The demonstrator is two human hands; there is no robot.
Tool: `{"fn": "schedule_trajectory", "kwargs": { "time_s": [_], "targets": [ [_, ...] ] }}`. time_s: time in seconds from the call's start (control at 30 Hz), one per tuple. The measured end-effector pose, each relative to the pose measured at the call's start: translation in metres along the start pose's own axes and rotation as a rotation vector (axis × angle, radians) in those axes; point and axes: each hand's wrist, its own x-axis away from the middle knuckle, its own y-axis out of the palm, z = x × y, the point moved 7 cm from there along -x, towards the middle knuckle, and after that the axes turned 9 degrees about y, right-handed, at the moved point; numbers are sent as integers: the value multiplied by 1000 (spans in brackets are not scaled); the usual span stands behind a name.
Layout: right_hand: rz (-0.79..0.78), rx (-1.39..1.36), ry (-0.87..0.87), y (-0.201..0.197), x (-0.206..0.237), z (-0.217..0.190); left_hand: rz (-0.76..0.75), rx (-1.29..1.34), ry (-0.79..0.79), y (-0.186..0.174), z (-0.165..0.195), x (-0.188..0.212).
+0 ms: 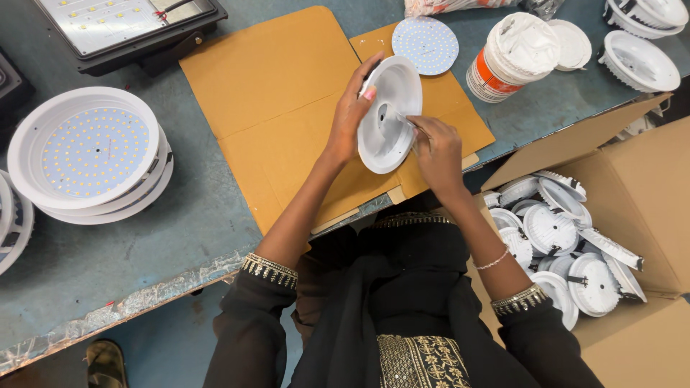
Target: The person applies a white paste to the interior of white circular LED light housings using a small spatula, then places a circular LED panel into each housing. The person repeats this process for multiple units, stacking the completed assemblies on the table.
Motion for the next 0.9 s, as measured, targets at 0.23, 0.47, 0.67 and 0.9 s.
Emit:
{"fn": "schedule_trajectory", "kwargs": {
  "time_s": [0.23,0.47,0.67,0.9],
  "targets": [
    [-3,-2,177,13,21,-19,0,-10,89,2,11,4],
    [-46,-93,238,15,37,-63,13,13,95,6,12,6],
    [-24,-355,358,1,5,-41,-8,2,125,6,13,3],
    [132,-103,171,10,-16,-13,-5,12,103,5,11,5]
  ]
}}
